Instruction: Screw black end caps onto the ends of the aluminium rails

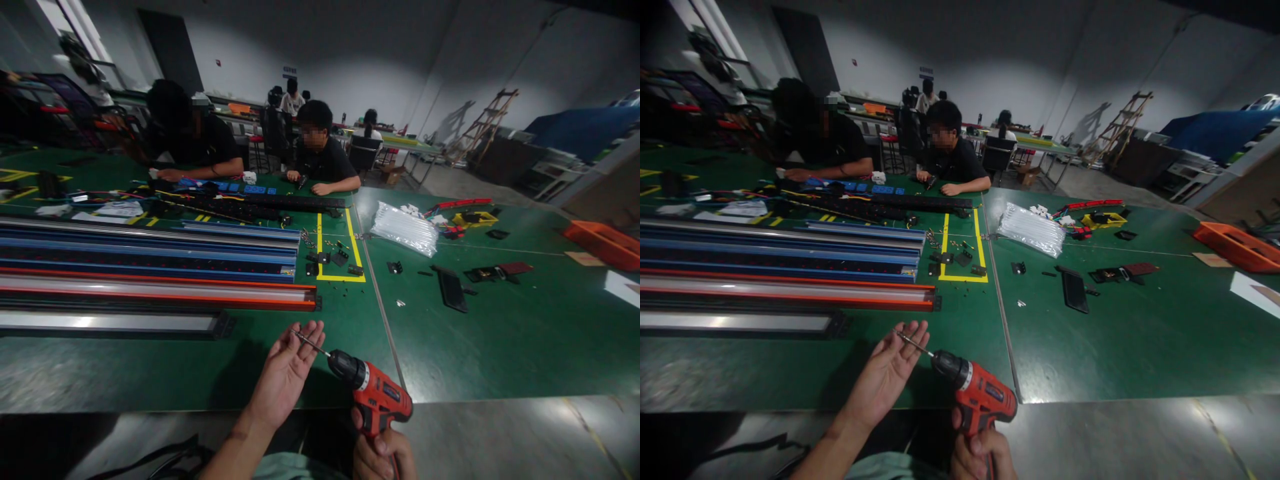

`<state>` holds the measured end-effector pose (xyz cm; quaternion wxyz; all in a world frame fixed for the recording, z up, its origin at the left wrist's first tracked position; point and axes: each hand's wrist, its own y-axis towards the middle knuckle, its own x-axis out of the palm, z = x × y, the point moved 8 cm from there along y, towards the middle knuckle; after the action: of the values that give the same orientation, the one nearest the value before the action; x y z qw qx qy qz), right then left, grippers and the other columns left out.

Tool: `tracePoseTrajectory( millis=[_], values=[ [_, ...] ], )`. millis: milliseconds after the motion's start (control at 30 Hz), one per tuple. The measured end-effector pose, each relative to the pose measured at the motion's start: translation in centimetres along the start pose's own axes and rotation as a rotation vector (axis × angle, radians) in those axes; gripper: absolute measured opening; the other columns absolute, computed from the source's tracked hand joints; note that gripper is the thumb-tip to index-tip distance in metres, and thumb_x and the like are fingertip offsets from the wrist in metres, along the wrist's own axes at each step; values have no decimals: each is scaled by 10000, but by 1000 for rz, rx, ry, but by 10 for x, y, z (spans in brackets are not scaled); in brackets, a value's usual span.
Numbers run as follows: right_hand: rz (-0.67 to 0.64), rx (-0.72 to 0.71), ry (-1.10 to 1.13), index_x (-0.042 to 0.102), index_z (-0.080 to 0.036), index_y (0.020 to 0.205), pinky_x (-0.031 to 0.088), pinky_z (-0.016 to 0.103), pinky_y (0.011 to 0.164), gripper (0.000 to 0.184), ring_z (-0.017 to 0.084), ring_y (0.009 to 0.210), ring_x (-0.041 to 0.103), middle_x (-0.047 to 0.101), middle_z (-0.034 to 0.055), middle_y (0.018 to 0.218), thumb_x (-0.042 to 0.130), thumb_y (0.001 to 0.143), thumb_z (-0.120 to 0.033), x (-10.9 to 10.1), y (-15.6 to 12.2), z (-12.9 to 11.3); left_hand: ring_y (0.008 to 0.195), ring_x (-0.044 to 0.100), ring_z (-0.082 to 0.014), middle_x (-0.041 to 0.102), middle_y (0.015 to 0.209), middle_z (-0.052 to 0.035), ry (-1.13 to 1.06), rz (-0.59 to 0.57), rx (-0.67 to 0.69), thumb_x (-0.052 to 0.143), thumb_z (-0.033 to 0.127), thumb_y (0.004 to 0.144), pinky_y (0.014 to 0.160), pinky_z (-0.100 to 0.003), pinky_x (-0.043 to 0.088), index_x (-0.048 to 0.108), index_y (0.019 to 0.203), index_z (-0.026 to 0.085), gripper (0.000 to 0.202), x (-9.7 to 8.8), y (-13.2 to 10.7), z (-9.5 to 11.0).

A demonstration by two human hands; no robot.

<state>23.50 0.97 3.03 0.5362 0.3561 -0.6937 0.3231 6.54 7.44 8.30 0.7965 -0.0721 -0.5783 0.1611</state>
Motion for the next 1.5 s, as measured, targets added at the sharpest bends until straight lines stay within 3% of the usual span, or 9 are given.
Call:
tracePoseTrajectory(
  millis=[333,600,733,867,967,1067,1200,1367,1500],
  values=[
    [37,21,-29,573,-214,971,267,184,397,261,55,303,234,413,-124,405,632,724,-273,-8,-6,2,1180,606,-278,735,1002,-94,120,36,72,706,192,823,1123,-491,385,652,935,162,128,-2,-1,-6],
    [103,97,-134,575,-207,969,236,196,415,312,70,348,232,412,-116,402,666,692,-319,-8,-10,-8,1138,634,-271,736,982,-73,181,0,52,716,235,821,1117,-516,374,635,971,184,178,0,2,-16],
    [93,94,-128,564,-199,933,218,198,403,305,65,350,226,427,-115,396,677,672,-309,-12,-7,-15,1214,581,-274,687,1178,-111,202,-73,34,691,259,844,1141,-489,344,648,1025,184,201,13,7,-21],
    [78,81,-133,541,-210,890,211,194,415,298,61,351,252,428,-112,390,696,658,-315,-18,-4,-26,1304,494,-283,552,1381,-137,284,-143,12,638,352,879,1142,-463,341,590,1238,196,394,19,18,-26],
    [83,68,-125,561,-203,898,222,190,426,305,55,361,264,432,-103,403,696,642,-297,-23,-4,-39,1218,563,-288,623,1270,-156,510,-103,78,637,404,869,1096,-453,388,604,1217,172,419,5,33,-12],
    [109,25,-109,590,-196,931,244,190,428,301,57,371,277,448,-91,421,680,655,-277,-30,-5,-57,1065,628,-263,683,1102,-114,983,-67,269,728,362,792,1022,-423,439,646,1119,194,376,-6,52,24],
    [120,-84,-59,604,-191,996,264,189,395,268,54,326,214,365,-118,404,630,738,-258,-38,-1,-85,1170,545,-289,654,1171,-84,1460,-81,513,830,345,647,1112,-458,322,671,1102,246,492,3,83,66],
    [284,-80,-25,612,-168,1033,389,229,466,264,48,351,219,342,-129,444,618,772,-213,-53,12,-118,1308,437,-339,578,1338,-94,1664,-333,453,902,407,477,1171,-474,207,642,1201,253,785,21,129,61],
    [339,-35,-44,616,-162,1049,419,247,487,269,60,384,292,382,-112,477,584,782,-181,-62,28,-144,1288,435,-367,579,1325,-100,1752,-423,296,912,402,430,1162,-486,198,624,1238,260,869,18,156,46]
  ],
)
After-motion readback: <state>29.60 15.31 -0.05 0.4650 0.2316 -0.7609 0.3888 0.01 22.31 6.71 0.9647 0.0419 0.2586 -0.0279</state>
